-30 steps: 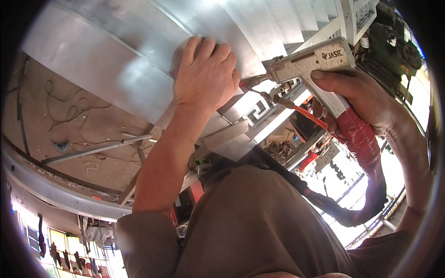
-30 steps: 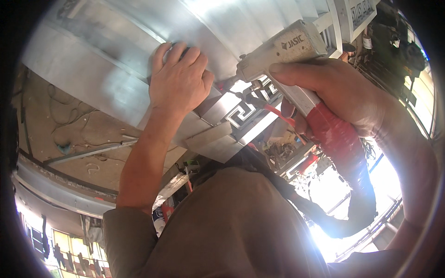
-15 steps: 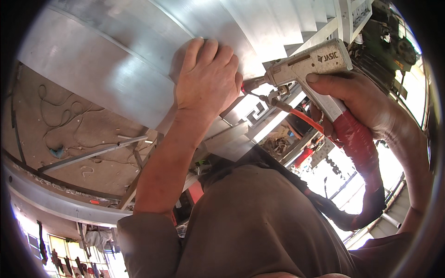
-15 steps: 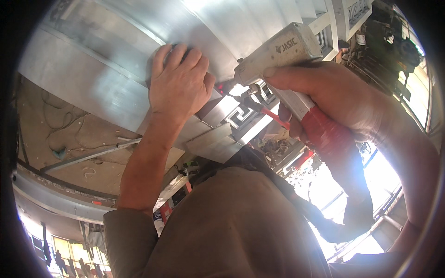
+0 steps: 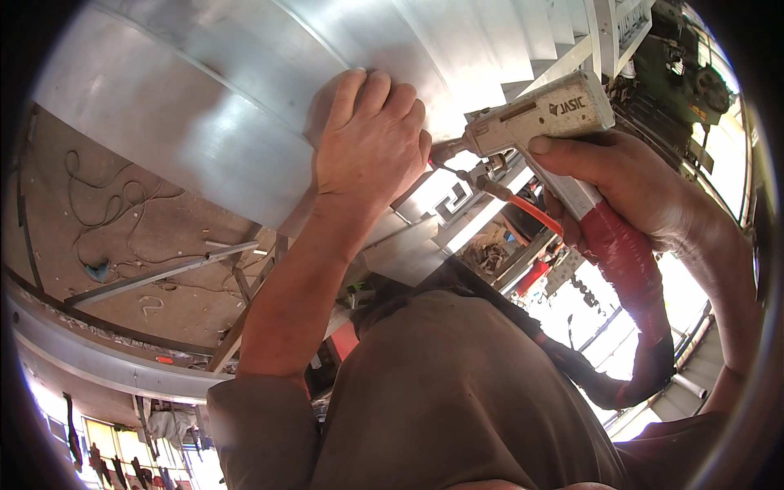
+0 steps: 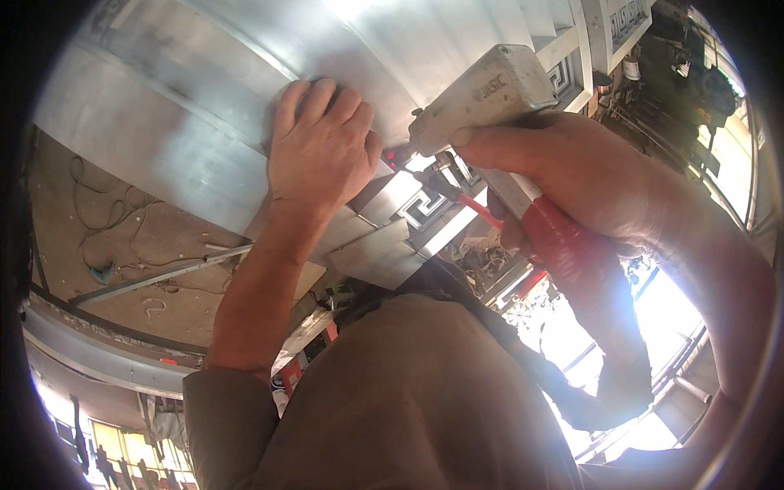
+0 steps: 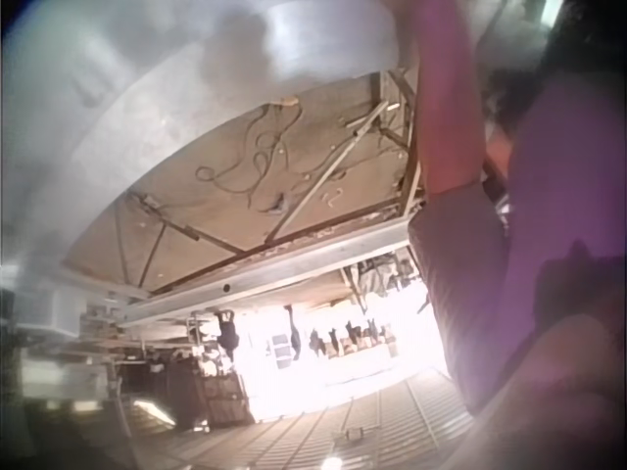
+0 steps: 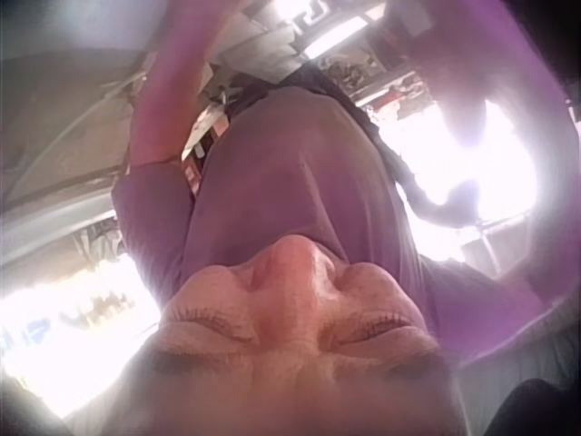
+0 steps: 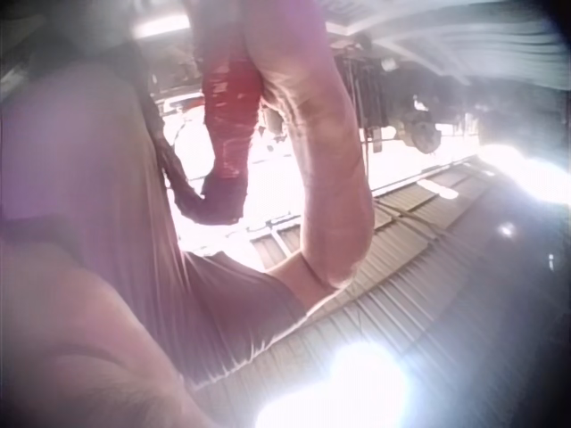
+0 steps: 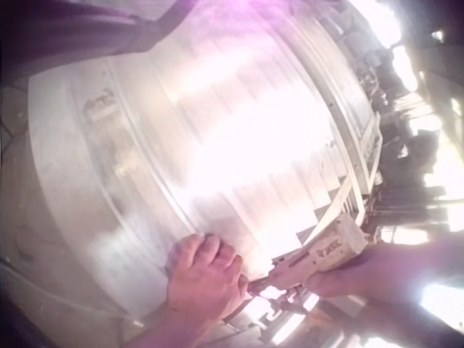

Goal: The person assembles a large metal panel with a Greek key pattern, using a pneumatic nail gun to fasten components and a metal file to smooth edges. The person positions the panel, fastens it, and then files the edges to ensure a smooth finish.

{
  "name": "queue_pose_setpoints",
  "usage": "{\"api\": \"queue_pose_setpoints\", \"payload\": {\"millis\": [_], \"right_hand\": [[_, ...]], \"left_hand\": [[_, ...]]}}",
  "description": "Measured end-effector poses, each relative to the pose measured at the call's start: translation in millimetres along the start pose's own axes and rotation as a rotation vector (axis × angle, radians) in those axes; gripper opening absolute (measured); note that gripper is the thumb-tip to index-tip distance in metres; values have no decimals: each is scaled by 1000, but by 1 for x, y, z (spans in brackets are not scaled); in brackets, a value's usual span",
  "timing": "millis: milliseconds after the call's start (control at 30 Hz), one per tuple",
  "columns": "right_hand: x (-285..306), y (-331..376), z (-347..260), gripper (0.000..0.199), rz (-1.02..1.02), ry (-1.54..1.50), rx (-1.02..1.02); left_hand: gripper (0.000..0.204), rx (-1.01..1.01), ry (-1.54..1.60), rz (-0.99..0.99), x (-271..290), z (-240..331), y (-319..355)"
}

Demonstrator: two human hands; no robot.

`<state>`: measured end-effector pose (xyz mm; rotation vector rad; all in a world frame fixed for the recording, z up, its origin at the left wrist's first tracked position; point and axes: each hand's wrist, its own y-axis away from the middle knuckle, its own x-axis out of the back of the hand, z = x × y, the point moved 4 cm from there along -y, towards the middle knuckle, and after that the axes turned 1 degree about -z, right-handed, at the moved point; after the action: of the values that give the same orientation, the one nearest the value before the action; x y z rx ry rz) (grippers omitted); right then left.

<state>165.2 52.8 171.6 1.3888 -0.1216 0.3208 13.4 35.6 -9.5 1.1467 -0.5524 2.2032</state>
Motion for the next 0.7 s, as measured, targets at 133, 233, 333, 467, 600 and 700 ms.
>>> {"api": "queue_pose_setpoints", "payload": {"millis": [133,233,333,467,600,700], "right_hand": [[-1,3,-3,43,-67,84,9],[-2,3,-1,39,-29,71,13],[-5,0,1,38,-18,56,44],[-6,2,0,37,-51,18,54],[-6,5,-2,39,-106,59,35],[-7,4,-2,39,-119,52,40]], "left_hand": [[10,-2,-7,-6,1,0,1],[9,-8,7,14,1,-1,2],[8,-21,8,62,-1,-1,2],[7,-22,9,71,-2,-1,3],[9,-23,4,72,-3,-2,4],[10,-23,4,50,-4,-2,4]]}}
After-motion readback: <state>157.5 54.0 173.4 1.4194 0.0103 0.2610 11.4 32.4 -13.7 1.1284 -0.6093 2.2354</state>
